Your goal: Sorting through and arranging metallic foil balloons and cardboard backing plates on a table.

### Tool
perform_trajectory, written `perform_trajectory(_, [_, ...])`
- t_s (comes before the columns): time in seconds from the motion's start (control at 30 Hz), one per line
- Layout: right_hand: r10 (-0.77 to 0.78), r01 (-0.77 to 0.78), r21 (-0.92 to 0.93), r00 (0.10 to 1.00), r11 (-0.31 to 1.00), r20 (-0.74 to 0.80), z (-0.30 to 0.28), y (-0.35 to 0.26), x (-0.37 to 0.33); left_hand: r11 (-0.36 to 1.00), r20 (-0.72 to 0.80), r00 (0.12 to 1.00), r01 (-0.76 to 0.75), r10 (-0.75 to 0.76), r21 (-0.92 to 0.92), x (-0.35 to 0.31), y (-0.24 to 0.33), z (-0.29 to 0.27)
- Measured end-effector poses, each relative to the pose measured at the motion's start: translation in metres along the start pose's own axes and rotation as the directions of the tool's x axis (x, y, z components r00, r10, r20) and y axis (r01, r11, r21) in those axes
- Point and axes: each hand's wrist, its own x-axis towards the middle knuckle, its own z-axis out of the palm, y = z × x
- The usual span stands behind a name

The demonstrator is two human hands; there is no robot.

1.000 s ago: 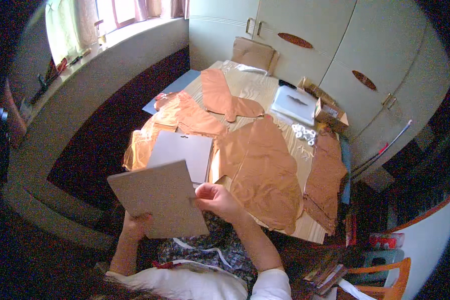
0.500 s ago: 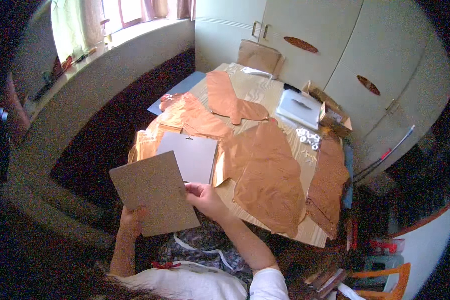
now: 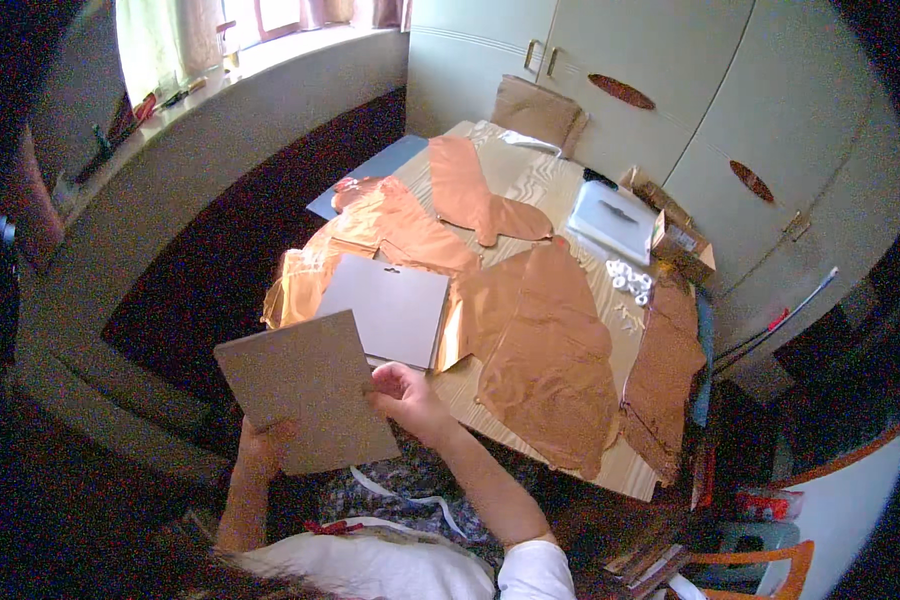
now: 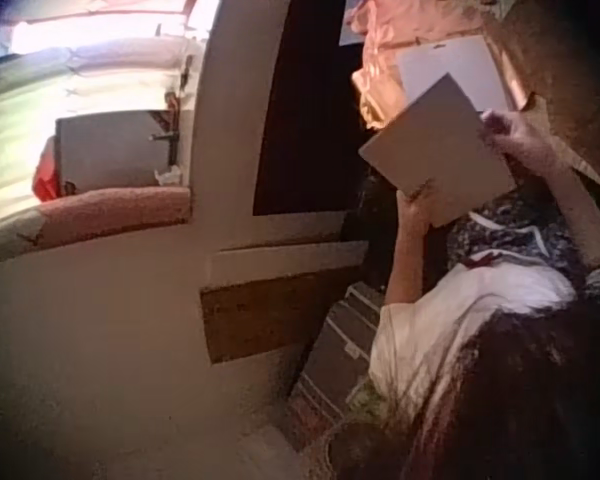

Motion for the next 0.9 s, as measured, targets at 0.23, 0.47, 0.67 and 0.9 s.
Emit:
perform_trajectory(0.23, [-0.024, -0.011, 0.265, 0.991, 0.964, 0.131, -0.002, 0.013, -0.002, 0.989, 0.064, 0.997, 0.061, -0.053, -0.135, 0.002, -0.003, -0.003])
perform_trajectory(0.47, [0.120, -0.329, 0.441, 0.891, 0.835, 0.438, 0.004, -0.020, -0.018, 0.952, 0.166, 0.975, 0.186, -0.148, -0.244, 0.003, -0.022, -0.014])
perform_trajectory(0.67, [0.133, -0.244, 0.436, 0.954, 0.866, 0.270, -0.004, 0.014, -0.007, 0.959, 0.100, 0.980, 0.188, -0.170, -0.215, 0.001, -0.005, -0.001])
perform_trajectory(0.9, [0.034, -0.047, 0.183, 0.997, 0.982, 0.073, 0.001, 0.018, 0.000, 0.998, 0.010, 0.998, 0.055, -0.055, -0.036, -0.002, -0.006, -0.004])
